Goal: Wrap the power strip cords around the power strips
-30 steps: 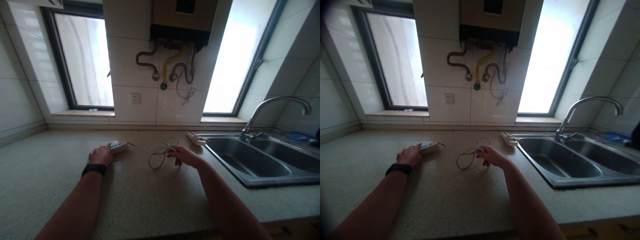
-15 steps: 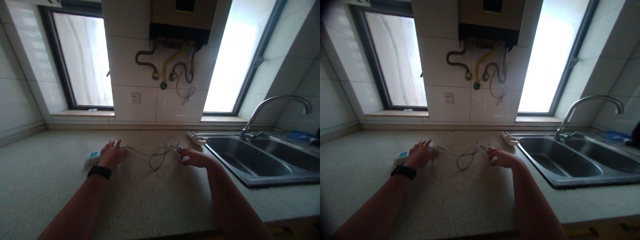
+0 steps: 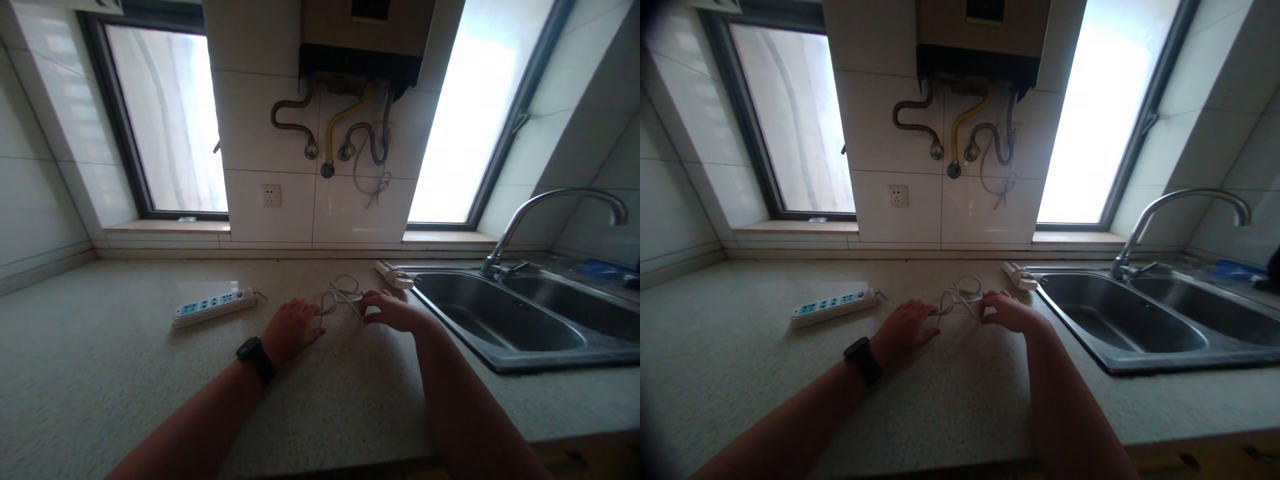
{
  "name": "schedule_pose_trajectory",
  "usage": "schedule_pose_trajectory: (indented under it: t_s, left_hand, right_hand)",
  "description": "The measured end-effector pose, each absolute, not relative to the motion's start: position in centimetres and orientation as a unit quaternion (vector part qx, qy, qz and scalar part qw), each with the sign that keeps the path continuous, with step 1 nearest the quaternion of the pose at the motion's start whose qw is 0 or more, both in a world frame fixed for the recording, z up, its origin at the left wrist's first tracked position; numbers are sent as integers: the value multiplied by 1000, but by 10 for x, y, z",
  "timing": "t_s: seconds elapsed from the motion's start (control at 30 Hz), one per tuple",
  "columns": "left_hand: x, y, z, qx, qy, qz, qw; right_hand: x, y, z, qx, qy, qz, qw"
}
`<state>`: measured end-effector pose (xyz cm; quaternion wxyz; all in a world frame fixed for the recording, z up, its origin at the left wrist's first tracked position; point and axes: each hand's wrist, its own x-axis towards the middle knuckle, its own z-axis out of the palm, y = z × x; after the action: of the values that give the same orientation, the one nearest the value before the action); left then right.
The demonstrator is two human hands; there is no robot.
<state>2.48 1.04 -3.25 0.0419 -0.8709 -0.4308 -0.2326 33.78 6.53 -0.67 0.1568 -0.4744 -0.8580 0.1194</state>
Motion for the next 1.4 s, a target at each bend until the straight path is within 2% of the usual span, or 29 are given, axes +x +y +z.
schedule_pose_trajectory:
  t_s: [0.1,0.23,0.4,0.53,0.63,0.73,0.87,1.07,1.4]
  left_hand:
    - [14,14,-33,-869,-432,-237,46]
    - [2,16,-25,-886,-387,-248,55]
    - [-7,11,-11,-889,-328,-319,25]
    - [-12,6,-5,-833,-317,-448,-69]
    - [-13,4,-4,-730,-326,-563,-209]
    - [-10,5,-5,-653,-330,-614,-298]
    - [-6,7,-7,-613,-325,-632,-346]
    - [-3,16,-13,-520,-308,-675,-424]
    - [-3,15,-8,-495,-274,-677,-470]
  right_hand:
    - [338,69,1,-443,-840,185,255]
    - [332,73,9,-444,-785,114,416]
    - [321,72,10,-434,-746,66,500]
    - [321,73,7,-470,-681,35,560]
    - [322,78,2,-508,-684,20,522]
    - [316,79,-5,-507,-729,39,457]
    - [298,72,-10,-483,-794,85,358]
    - [280,58,-7,-468,-836,118,263]
    - [256,48,-10,-465,-845,59,256]
